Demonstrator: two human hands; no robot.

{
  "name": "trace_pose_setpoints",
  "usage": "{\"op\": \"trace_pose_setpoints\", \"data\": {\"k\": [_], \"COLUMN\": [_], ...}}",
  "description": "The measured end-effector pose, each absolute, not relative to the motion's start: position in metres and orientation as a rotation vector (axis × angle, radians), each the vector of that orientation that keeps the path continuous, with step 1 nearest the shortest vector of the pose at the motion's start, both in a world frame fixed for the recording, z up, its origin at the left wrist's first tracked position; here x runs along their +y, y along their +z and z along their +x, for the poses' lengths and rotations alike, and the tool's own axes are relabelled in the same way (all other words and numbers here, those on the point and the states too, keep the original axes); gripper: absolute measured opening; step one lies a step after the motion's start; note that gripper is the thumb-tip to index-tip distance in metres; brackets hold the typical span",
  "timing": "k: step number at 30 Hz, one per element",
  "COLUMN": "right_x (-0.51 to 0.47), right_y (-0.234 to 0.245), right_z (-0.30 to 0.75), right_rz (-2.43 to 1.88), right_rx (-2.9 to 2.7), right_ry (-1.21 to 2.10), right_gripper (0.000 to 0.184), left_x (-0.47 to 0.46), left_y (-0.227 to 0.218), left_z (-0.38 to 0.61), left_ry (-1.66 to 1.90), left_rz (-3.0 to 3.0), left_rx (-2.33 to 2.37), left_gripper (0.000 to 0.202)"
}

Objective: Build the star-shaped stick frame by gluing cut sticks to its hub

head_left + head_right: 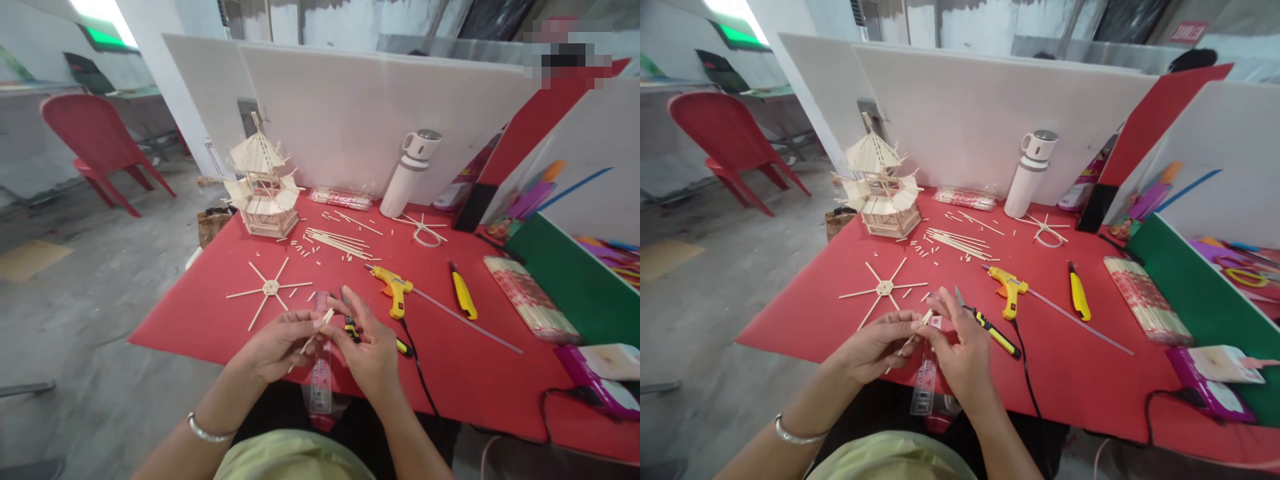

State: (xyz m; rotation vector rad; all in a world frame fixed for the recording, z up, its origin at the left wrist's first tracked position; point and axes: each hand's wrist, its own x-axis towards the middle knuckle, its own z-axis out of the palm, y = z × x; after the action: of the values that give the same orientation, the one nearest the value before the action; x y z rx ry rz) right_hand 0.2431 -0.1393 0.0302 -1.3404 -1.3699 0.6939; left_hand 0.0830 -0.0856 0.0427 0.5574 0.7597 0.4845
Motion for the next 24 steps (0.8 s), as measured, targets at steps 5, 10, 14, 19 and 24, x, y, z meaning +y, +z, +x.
{"op": "trace_pose_setpoints", "data": {"k": [5, 10, 14, 19, 24], "right_x": [-0.142, -0.141, -0.140, -0.140, -0.139], "right_y": [0.026, 0.021, 0.016, 0.015, 0.019], "right_z": [0.239, 0.238, 0.239, 0.245, 0.250], "right_rz": [-1.292, -1.236, -1.228, -1.257, -1.189], "right_rx": [-1.290, -1.321, -1.372, -1.538, -1.666], "right_ry": [0.765, 0.688, 0.634, 0.415, 0.211], "right_gripper": [0.052, 0.048, 0.047, 0.051, 0.061], "left_x": [-0.092, -0.094, -0.096, -0.099, -0.101], "left_y": [0.038, 0.037, 0.042, 0.046, 0.043], "left_z": [0.080, 0.078, 0.079, 0.079, 0.078], "left_ry": [0.522, 0.510, 0.533, 0.558, 0.548], "left_rz": [0.518, 0.516, 0.558, 0.615, 0.703], "left_rx": [0.789, 0.792, 0.827, 0.849, 0.829], "left_gripper": [0.025, 0.023, 0.022, 0.024, 0.031]}}
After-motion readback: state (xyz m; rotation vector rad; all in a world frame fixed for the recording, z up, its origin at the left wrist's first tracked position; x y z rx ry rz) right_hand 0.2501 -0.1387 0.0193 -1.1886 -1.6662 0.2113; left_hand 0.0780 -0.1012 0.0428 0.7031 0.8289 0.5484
